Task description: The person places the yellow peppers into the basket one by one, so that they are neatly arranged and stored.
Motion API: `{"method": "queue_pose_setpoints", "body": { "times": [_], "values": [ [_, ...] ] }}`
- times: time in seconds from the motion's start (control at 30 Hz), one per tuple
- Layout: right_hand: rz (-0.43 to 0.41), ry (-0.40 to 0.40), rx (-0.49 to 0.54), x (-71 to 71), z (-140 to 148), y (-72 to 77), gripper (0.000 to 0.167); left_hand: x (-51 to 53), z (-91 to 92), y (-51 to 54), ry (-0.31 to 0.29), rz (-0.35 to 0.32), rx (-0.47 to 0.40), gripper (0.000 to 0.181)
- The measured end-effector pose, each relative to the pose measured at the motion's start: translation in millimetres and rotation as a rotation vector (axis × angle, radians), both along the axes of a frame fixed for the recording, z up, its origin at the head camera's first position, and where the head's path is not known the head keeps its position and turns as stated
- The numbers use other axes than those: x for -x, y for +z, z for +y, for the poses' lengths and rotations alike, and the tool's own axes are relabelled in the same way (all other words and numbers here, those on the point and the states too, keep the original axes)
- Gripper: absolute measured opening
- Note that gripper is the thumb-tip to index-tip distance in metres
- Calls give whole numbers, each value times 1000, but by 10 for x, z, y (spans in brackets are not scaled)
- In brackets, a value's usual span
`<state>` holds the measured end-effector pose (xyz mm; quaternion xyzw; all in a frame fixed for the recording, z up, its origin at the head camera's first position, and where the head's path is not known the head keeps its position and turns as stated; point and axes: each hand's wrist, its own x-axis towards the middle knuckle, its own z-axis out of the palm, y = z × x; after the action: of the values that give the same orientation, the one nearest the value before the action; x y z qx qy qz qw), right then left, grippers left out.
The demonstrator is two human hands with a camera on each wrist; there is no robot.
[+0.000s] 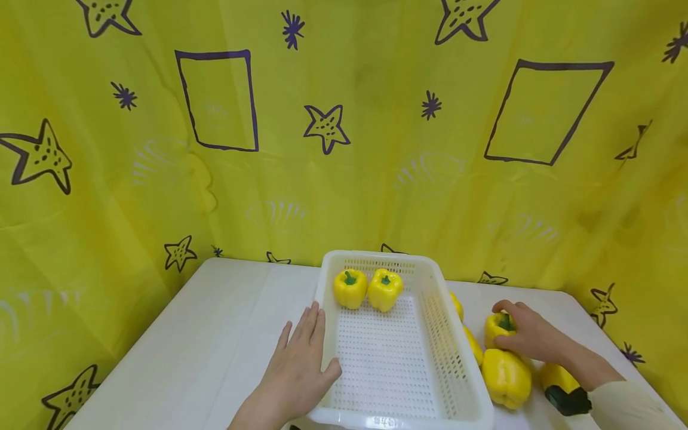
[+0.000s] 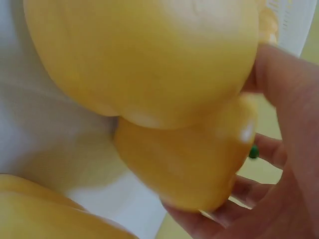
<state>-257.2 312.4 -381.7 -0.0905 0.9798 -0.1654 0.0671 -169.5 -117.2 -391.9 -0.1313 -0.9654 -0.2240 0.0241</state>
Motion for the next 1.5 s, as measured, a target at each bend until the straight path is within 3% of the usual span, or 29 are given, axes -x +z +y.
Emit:
{"method": "queue_pose_setpoints", "body": {
  "times": [0.43, 0.63, 1.17, 1.5],
  "values": [
    [76, 13, 0, 17, 6, 11, 60, 9, 2, -2, 2, -14, 0, 79],
    [187, 44, 21, 33, -46, 75, 56, 11, -1, 9, 2, -10, 0, 80],
    [339, 96, 72, 45, -270, 591, 54, 12, 2, 11, 4, -13, 5, 80],
    [429, 148, 71, 16, -499, 780, 54, 9, 0, 12, 5, -11, 6, 79]
  ]
}}
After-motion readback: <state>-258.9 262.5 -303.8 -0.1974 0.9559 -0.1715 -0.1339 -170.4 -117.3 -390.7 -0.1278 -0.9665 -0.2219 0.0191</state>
